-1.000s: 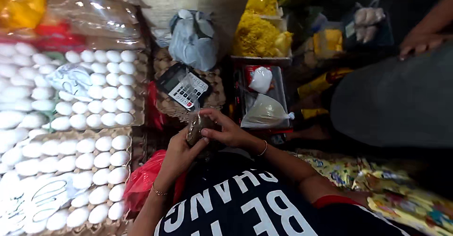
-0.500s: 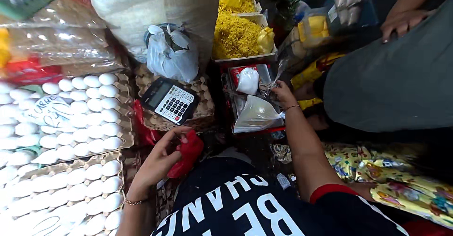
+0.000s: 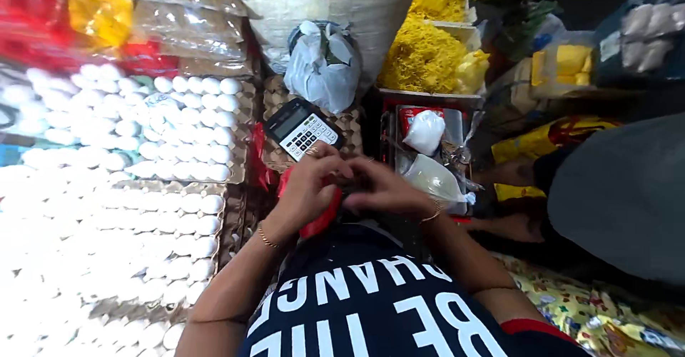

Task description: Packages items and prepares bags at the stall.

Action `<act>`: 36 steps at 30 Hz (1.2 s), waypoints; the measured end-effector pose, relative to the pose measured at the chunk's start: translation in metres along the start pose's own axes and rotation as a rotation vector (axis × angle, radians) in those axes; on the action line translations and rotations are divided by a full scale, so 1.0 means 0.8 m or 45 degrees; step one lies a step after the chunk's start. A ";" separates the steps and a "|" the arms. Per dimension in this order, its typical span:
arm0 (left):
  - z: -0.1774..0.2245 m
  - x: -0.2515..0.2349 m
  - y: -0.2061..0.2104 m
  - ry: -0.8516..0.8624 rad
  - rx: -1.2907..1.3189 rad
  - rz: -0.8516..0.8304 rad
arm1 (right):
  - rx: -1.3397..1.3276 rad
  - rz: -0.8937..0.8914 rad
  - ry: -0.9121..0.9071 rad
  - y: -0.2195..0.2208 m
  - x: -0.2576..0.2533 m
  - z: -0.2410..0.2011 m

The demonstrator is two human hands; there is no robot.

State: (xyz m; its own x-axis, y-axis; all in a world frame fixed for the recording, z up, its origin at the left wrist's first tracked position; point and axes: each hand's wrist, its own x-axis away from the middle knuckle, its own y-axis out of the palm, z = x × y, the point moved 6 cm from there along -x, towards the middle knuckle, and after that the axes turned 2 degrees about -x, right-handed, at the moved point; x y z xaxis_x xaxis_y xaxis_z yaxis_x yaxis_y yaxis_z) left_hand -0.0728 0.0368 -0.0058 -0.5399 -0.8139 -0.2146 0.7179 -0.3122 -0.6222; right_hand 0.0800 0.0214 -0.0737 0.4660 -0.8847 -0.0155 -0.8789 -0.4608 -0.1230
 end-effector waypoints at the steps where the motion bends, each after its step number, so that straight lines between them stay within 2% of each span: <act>1: 0.000 0.001 0.006 0.017 0.028 -0.026 | -0.003 -0.109 -0.064 0.036 -0.012 -0.007; 2: -0.002 0.005 0.006 0.026 0.016 -0.059 | 0.056 -0.118 -0.107 0.054 -0.021 -0.007; 4: -0.019 0.027 -0.009 -0.045 -0.150 -0.168 | 0.138 -0.076 -0.179 0.051 -0.032 -0.002; 7: -0.072 0.082 -0.025 -0.342 -0.467 -0.287 | 0.030 -0.145 -0.130 0.020 -0.033 0.004; 9: -0.106 0.124 -0.024 -0.390 -0.516 -0.219 | -0.089 -0.227 -0.051 0.018 -0.031 0.012; 11: -0.116 0.152 -0.019 -0.336 -0.412 -0.131 | -0.150 -0.332 0.019 0.033 -0.033 0.021; 15: -0.102 0.151 0.006 -0.246 -0.312 -0.078 | -0.393 -0.540 0.040 0.077 -0.040 0.020; 18: -0.127 0.152 0.008 -0.359 -0.337 0.003 | -0.489 -0.569 0.028 0.072 -0.049 0.012; 20: -0.151 0.171 -0.003 -0.573 -0.337 0.047 | -0.309 -0.475 0.065 0.049 -0.063 0.020; 22: -0.166 0.199 -0.009 -0.847 -0.347 0.010 | 0.109 -0.290 0.069 0.032 -0.084 0.039; 24: -0.176 0.230 -0.004 -1.154 -0.413 -0.160 | 0.618 -0.169 0.024 0.037 -0.106 0.060; 26: -0.181 0.255 0.000 -1.372 -0.454 -0.324 | 0.947 -0.152 -0.069 0.060 -0.127 0.077; 28: -0.183 0.271 -0.001 -1.467 -0.481 -0.364 | 1.122 -0.125 -0.087 0.079 -0.145 0.099; 32: -0.183 0.278 -0.001 -1.514 -0.481 -0.316 | 1.237 -0.096 -0.028 0.088 -0.162 0.133; 36: -0.178 0.265 0.000 -1.483 -0.462 -0.265 | 1.182 -0.131 0.027 0.076 -0.161 0.137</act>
State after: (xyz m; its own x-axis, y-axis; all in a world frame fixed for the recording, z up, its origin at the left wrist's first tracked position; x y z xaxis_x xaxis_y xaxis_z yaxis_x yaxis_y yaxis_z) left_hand -0.2500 -0.0660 -0.1581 0.2169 -0.7739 0.5950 0.4016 -0.4849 -0.7770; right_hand -0.0222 0.1149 -0.1876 0.5272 -0.8478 0.0566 -0.3957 -0.3039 -0.8667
